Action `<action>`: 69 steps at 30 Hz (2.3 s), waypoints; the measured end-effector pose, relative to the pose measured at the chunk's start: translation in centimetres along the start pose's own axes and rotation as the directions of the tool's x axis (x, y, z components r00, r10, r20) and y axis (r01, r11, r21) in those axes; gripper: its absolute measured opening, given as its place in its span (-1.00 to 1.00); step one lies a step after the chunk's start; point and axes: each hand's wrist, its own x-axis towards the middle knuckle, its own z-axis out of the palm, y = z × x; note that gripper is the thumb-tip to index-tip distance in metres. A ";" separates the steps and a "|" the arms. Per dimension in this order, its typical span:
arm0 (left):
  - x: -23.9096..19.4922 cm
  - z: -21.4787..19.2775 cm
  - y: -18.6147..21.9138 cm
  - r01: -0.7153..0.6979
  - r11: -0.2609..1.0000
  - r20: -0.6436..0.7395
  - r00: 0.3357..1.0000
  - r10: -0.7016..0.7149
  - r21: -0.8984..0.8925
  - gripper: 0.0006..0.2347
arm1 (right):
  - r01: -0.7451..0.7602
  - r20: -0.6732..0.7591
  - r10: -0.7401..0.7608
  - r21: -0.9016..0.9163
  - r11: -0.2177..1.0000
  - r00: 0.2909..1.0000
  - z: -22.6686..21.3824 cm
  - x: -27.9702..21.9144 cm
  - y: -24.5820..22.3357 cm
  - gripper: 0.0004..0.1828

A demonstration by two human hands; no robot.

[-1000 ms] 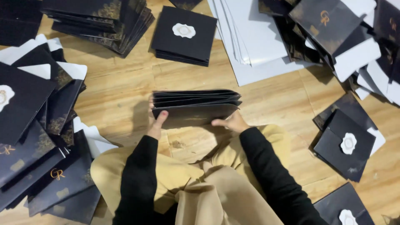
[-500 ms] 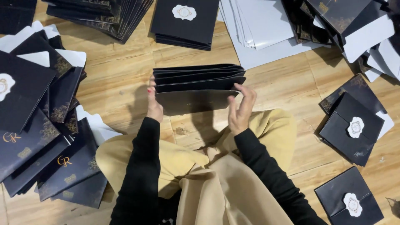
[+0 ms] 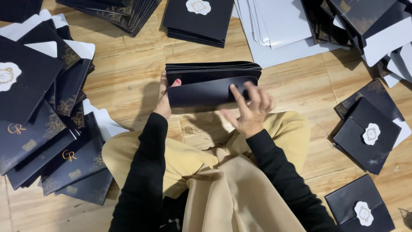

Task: The person sits on the floor and assembles black invitation cards by inserting white inner sheets into the dark covers. They handle the cards by hand, opening the covers, placing the inserts, and stacking the finished items.

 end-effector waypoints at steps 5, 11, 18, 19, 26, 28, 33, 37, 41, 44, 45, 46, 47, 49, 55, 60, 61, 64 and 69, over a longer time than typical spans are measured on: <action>0.0 -0.1 0.8 0.062 0.998 0.034 0.997 -0.062 -0.016 -0.35 | 0.220 0.091 -0.223 0.042 0.975 0.971 -0.9 1.4 -0.7 -0.33; 0.8 -1.0 -0.2 0.093 0.994 0.067 0.994 -0.089 -0.060 -0.34 | 0.479 0.123 -0.480 0.043 0.877 0.868 0.0 0.3 -0.3 -0.70; 1.3 -1.7 -2.2 -0.024 0.962 0.135 0.989 0.062 -0.271 -0.55 | 0.295 0.195 -0.307 0.087 0.952 0.932 -0.8 1.4 -1.1 -0.28; 0.1 -1.1 -1.0 -0.053 0.957 0.145 0.985 0.098 -0.287 -0.60 | 0.237 0.205 -0.241 0.045 0.970 0.949 -0.8 1.4 -1.4 -0.04; 0.5 -2.9 -1.0 -0.139 0.969 0.303 0.932 0.198 -0.206 -0.59 | 0.288 0.293 -0.248 -0.103 0.952 0.923 -2.1 1.7 -2.4 0.10; 1.3 -3.1 0.1 -0.107 0.984 0.368 0.917 0.154 -0.145 -0.51 | 0.317 0.324 -0.262 -0.129 0.940 0.909 -2.1 1.5 -2.4 0.12; 2.0 -0.6 10.8 -0.243 0.915 0.545 0.838 0.031 0.322 -0.64 | 0.347 0.338 -0.285 -0.138 0.928 0.897 -1.8 1.1 -2.3 0.11; 2.5 2.5 15.0 -0.340 0.643 0.589 0.778 -0.217 0.686 -0.63 | 0.371 0.326 -0.314 -0.126 0.920 0.891 -2.0 1.1 -2.4 0.07; 2.9 3.9 16.7 -0.251 0.518 0.498 0.759 -0.419 0.818 -0.58 | 0.376 0.310 -0.325 -0.120 0.919 0.894 -2.1 0.9 -2.3 0.04; 2.6 4.4 17.1 -0.170 0.524 0.465 0.728 -0.504 0.835 -0.54 | 0.368 0.306 -0.323 -0.102 0.924 0.896 -2.1 0.4 -2.3 0.01; 2.9 4.4 17.0 -0.184 0.523 0.480 0.710 -0.515 0.832 -0.55 | 0.370 0.305 -0.326 -0.097 0.924 0.895 -2.0 0.3 -2.2 0.01; 3.0 4.3 16.9 -0.195 0.522 0.494 0.693 -0.525 0.830 -0.57 | 0.372 0.304 -0.330 -0.090 0.924 0.894 -2.0 0.2 -2.2 0.02; 3.1 4.2 16.6 -0.194 0.520 0.492 0.693 -0.528 0.832 -0.57 | 0.370 0.304 -0.328 -0.088 0.925 0.894 -2.1 0.2 -2.3 0.02; 3.3 3.9 16.2 -0.159 0.589 0.526 0.668 -0.527 0.792 -0.60 | 0.359 0.306 -0.324 -0.063 0.931 0.895 -2.3 0.6 -2.4 0.01; 3.2 3.7 15.9 -0.143 0.629 0.558 0.637 -0.533 0.764 -0.59 | 0.359 0.315 -0.322 -0.066 0.931 0.893 -3.0 0.4 -2.7 0.04; 2.8 4.1 16.6 -0.141 0.636 0.567 0.624 -0.537 0.758 -0.62 | 0.355 0.302 -0.321 -0.064 0.933 0.898 -2.8 0.4 -2.7 0.04; 2.9 4.1 16.5 -0.155 0.633 0.574 0.618 -0.537 0.759 -0.64 | 0.354 0.297 -0.320 -0.068 0.933 0.900 -2.9 0.4 -2.8 0.02; 2.9 4.1 17.0 -0.128 0.638 0.565 0.616 -0.550 0.760 -0.67 | 0.346 0.294 -0.316 -0.053 0.937 0.902 -2.9 0.2 -2.9 0.00; 2.9 4.1 17.1 -0.140 0.628 0.563 0.618 -0.548 0.765 -0.65 | 0.343 0.307 -0.310 -0.058 0.938 0.900 -3.0 0.4 -2.9 0.00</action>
